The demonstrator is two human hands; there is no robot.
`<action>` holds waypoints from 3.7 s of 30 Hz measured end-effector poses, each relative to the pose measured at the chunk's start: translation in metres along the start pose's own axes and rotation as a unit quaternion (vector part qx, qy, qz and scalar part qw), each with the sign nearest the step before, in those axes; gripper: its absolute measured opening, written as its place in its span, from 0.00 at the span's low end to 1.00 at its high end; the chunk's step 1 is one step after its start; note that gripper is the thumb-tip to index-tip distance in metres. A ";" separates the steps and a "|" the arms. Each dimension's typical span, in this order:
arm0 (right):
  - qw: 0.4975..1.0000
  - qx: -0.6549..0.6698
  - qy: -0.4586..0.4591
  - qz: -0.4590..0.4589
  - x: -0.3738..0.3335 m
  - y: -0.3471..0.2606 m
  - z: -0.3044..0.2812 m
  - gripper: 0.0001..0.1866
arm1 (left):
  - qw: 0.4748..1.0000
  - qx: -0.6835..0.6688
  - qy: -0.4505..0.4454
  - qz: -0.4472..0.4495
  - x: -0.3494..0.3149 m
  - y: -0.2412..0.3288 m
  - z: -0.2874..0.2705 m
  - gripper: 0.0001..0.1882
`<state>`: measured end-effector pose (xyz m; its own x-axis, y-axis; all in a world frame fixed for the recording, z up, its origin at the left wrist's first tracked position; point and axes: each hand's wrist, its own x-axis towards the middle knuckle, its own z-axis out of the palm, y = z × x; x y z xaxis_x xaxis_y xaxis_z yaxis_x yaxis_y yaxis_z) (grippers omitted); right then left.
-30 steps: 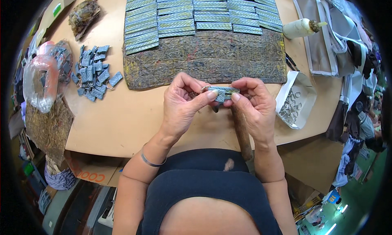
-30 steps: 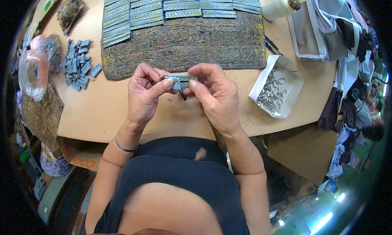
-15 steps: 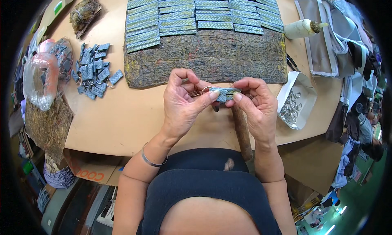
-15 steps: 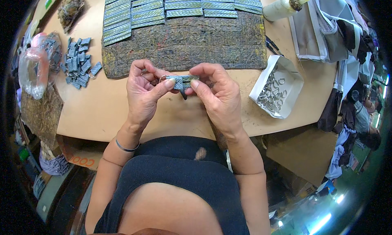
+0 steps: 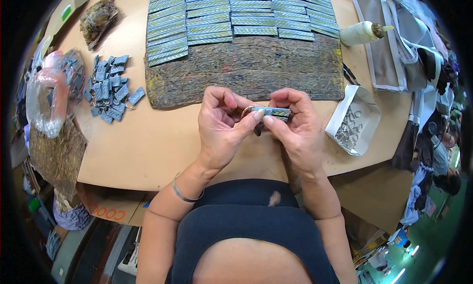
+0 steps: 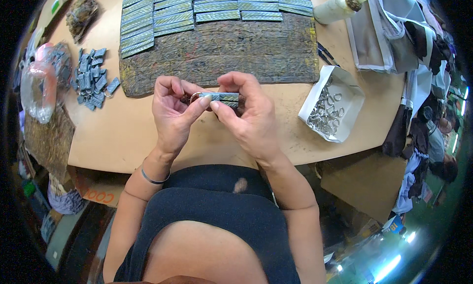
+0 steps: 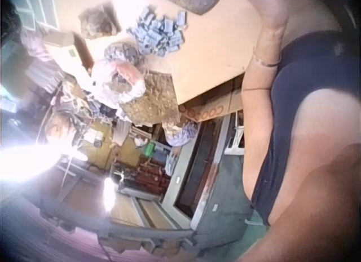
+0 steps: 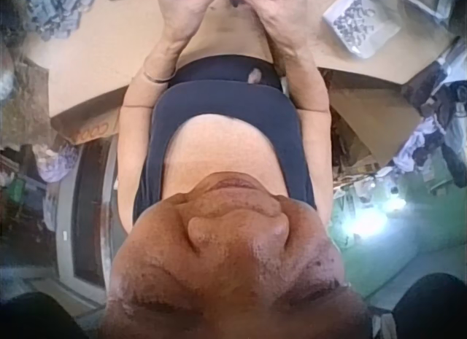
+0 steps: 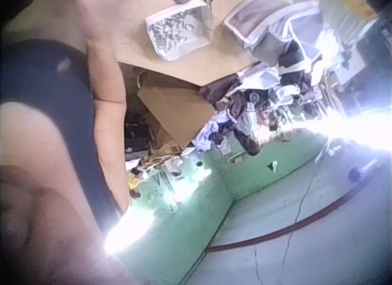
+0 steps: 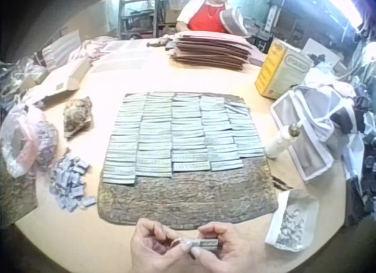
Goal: The person assembles small leather items by hand, applying adhesive, folding them over metal rings, and hammering them flat on a workspace.
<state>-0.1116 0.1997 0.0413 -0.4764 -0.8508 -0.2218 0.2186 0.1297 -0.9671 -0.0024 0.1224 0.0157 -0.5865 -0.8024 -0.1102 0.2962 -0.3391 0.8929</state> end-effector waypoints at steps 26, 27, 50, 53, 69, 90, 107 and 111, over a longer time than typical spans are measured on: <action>0.994 -0.055 -0.040 -0.086 0.012 0.002 -0.002 0.20 | 0.983 0.177 -0.044 0.014 -0.007 -0.005 -0.014 0.07; 0.995 -0.054 -0.035 -0.083 0.011 0.001 -0.002 0.19 | 0.983 0.174 -0.042 0.027 -0.007 -0.006 -0.014 0.07; 0.988 0.141 -0.022 0.051 0.003 0.020 -0.007 0.10 | 0.996 0.060 0.004 -0.066 -0.002 0.003 -0.008 0.06; 0.985 0.164 -0.026 0.049 0.007 0.020 -0.003 0.11 | 0.996 0.045 0.009 -0.076 -0.002 0.004 -0.011 0.06; 0.886 0.412 -0.118 0.179 0.013 0.021 0.003 0.19 | 0.998 0.027 -0.029 -0.056 0.008 0.022 -0.028 0.08; 0.995 0.060 -0.047 0.059 0.009 0.005 0.006 0.07 | 0.989 0.139 -0.032 0.043 -0.001 0.017 -0.020 0.07; 0.987 0.055 -0.090 0.124 0.019 -0.002 -0.002 0.04 | 0.988 0.145 -0.035 -0.026 -0.003 0.021 -0.020 0.06; 0.994 -0.037 -0.075 0.074 0.019 0.003 0.000 0.03 | 0.986 0.158 -0.042 -0.033 -0.003 0.019 -0.020 0.05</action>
<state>-0.1202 0.1840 0.0344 -0.3106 -0.8850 -0.3469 0.2112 0.2915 -0.9330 0.0202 0.1087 0.0242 -0.6613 -0.7354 -0.1477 0.0133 -0.2083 0.9780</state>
